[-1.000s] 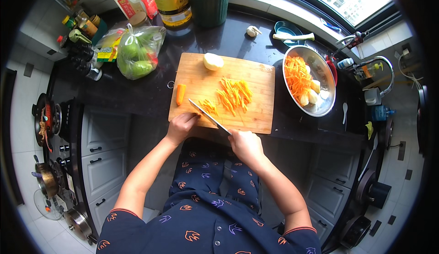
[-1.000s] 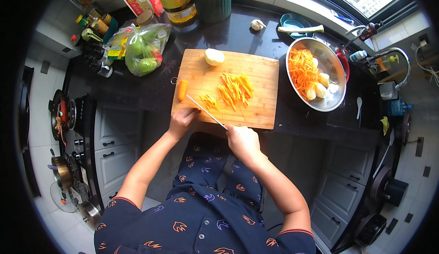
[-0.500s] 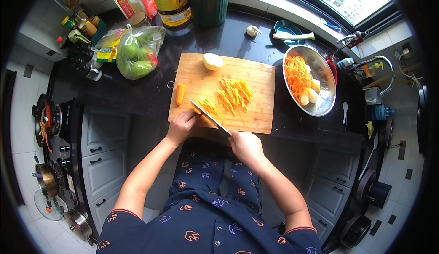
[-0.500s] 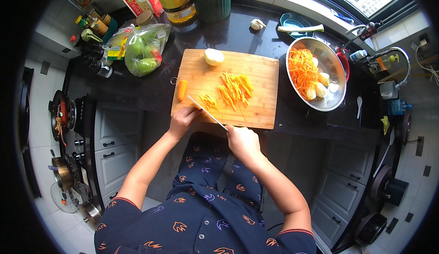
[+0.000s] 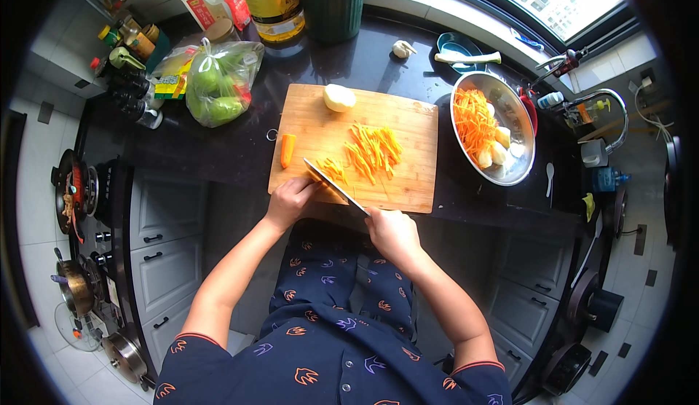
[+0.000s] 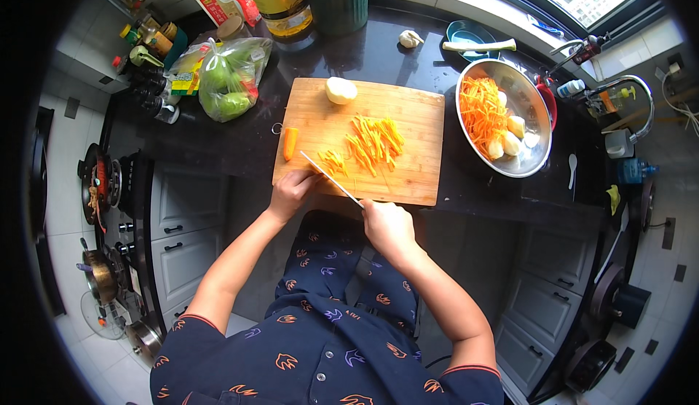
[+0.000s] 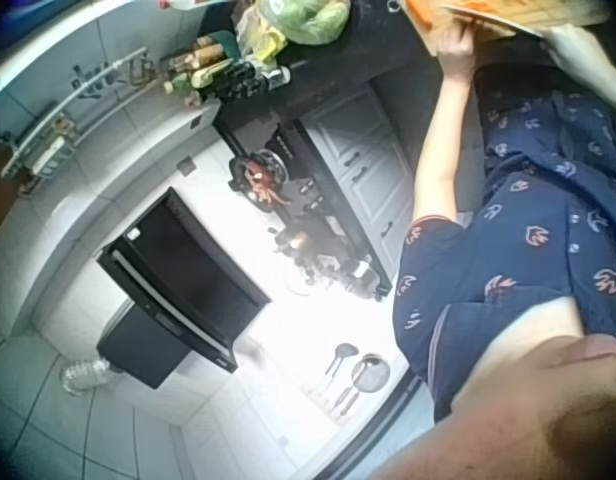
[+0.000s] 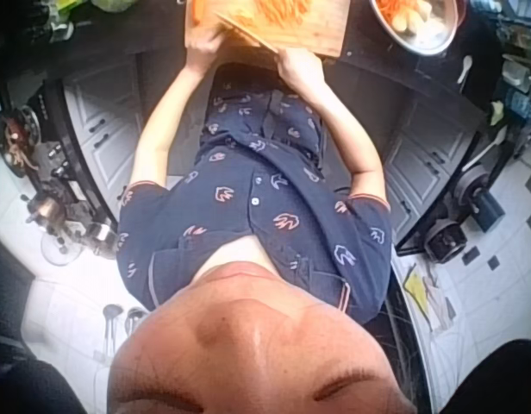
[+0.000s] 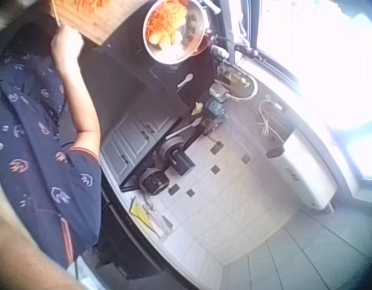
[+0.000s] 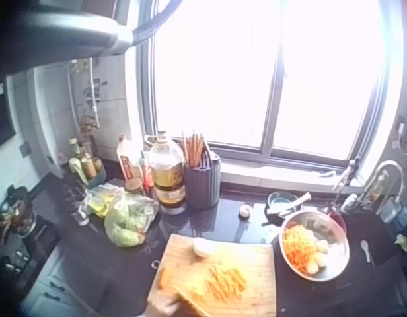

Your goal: The person slices a carrot into thin strips using a knife on a wooden cutting board. The sliced carrot pieces accumulate on the board while a bowl of other prepared vegetables sits nearby.

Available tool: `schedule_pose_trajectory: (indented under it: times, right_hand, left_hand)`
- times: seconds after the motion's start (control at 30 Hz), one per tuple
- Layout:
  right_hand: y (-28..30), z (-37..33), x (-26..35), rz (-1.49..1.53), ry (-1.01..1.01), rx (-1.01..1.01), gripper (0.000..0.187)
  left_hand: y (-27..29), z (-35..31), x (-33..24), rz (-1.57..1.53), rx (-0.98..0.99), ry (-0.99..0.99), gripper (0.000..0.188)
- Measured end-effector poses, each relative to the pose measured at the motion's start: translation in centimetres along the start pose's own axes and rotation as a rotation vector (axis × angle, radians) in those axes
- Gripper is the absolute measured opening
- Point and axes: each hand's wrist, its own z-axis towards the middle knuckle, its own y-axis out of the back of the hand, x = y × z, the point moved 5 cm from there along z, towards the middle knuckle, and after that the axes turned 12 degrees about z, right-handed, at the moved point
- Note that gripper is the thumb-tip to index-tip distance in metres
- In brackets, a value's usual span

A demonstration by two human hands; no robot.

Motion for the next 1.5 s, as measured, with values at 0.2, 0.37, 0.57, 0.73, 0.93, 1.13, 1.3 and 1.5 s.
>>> schedule_pose_trajectory:
  times: [0.2,0.37,0.57,0.73,0.93,1.13,1.3,1.5]
  right_hand:
    - [-0.3,0.2,0.0,-0.025,-0.028,0.011,0.015]
    - [-0.8,0.5,-0.9,0.001,-0.068,0.038,0.015]
    - [0.1,1.6,-2.9,0.138,-0.144,0.088,0.022]
    - [2.5,2.1,-5.6,0.169,-0.191,-0.028,0.025]
    - [4.6,0.7,-5.1,0.235,-0.210,-0.244,0.024]
    - [4.8,-0.4,-3.3,-0.077,-0.063,-0.409,0.023]
    - [4.9,-0.7,-3.1,-0.344,0.193,-0.586,0.037]
    - [4.0,-1.2,-3.7,-0.576,0.311,-0.538,0.040]
  left_hand:
    - [0.1,0.1,-0.1,-0.001,0.011,-0.002,0.019]
    - [0.6,0.6,-0.4,0.014,0.009,0.000,0.018]
    - [1.5,0.8,-0.6,-0.056,0.012,0.039,0.024]
    - [2.9,-0.4,0.0,-0.089,0.067,0.111,0.027]
    - [4.6,-0.7,0.5,-0.071,0.032,0.188,0.025]
    - [8.6,3.7,-0.9,-0.159,-0.140,0.340,0.016]
    - [10.5,7.9,-2.4,-0.312,-0.064,0.266,0.017]
    - [5.5,8.9,-3.8,-0.401,0.306,0.104,0.015]
